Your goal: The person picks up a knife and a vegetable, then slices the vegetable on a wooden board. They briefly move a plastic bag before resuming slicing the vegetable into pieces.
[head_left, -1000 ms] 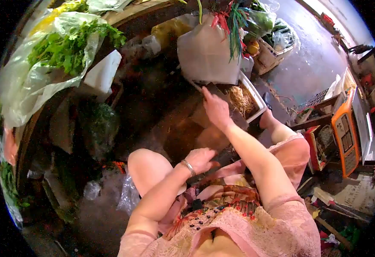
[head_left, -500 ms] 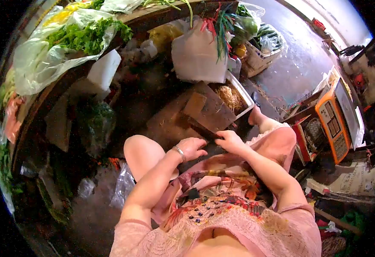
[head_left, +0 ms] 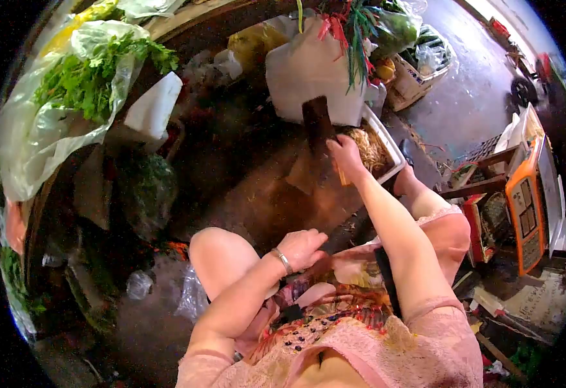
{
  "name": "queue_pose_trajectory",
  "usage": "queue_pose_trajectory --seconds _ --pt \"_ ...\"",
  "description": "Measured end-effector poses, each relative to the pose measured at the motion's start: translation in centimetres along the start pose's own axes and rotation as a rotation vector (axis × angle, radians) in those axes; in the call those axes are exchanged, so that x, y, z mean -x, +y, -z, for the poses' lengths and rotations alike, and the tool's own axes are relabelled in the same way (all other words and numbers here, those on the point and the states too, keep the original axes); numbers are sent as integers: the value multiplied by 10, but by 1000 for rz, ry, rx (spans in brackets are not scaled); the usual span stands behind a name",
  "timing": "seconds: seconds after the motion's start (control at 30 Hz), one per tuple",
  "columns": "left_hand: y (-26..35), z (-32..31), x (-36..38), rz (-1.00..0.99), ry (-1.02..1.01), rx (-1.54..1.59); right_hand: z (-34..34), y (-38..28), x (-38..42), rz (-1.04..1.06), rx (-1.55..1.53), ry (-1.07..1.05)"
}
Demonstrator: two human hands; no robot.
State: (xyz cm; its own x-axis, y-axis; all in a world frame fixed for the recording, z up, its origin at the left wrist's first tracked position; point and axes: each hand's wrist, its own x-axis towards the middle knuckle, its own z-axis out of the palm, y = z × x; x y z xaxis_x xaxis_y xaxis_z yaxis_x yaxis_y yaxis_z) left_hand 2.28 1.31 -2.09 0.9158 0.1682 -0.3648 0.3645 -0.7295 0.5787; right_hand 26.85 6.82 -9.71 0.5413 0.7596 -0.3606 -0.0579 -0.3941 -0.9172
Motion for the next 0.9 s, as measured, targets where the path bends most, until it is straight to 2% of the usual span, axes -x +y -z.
queue_pose_trajectory --seconds 0.03,0.1,0.17,0.3,0.37,0.43,0.5,0.57,0.63,0.67,0.7,0.77,0.8,0.83,0.9 --pt "1 3 -2 2 -2 -2 -5 -4 -5 0 -3 -1" --pt "6 12 -3 63 -95 -23 -12 -11 -10 601 811 339" --pt "1 11 -4 52 -65 -40 -20 -14 8 530 808 247" --pt "-5 0 -5 -18 26 -6 -21 -16 86 568 1153 22" --pt "-11 -10 -6 -19 32 -25 -23 20 105 621 1311 64" --pt "-13 -15 -8 -33 41 -41 -19 20 139 454 1414 13" --pt "-15 -14 -4 -20 36 -30 -7 55 154 659 1371 42" --pt "-12 -8 3 -29 32 -35 0 47 180 435 1482 -119" --pt "-11 -9 7 31 46 -34 12 46 201 320 1467 -230" --pt "-6 -6 9 9 49 -45 23 11 230 309 1325 -196" --pt "0 -3 14 1 58 -49 29 10 231 313 1331 -185" --pt "8 1 21 3 61 15 45 12 228 367 1019 -266" --pt "2 -3 20 -58 56 -1 50 22 225 467 823 -188" --pt "1 -6 21 -53 58 1 54 25 212 231 551 -341" --pt "4 -5 20 -72 31 8 51 25 189 -94 167 -417"
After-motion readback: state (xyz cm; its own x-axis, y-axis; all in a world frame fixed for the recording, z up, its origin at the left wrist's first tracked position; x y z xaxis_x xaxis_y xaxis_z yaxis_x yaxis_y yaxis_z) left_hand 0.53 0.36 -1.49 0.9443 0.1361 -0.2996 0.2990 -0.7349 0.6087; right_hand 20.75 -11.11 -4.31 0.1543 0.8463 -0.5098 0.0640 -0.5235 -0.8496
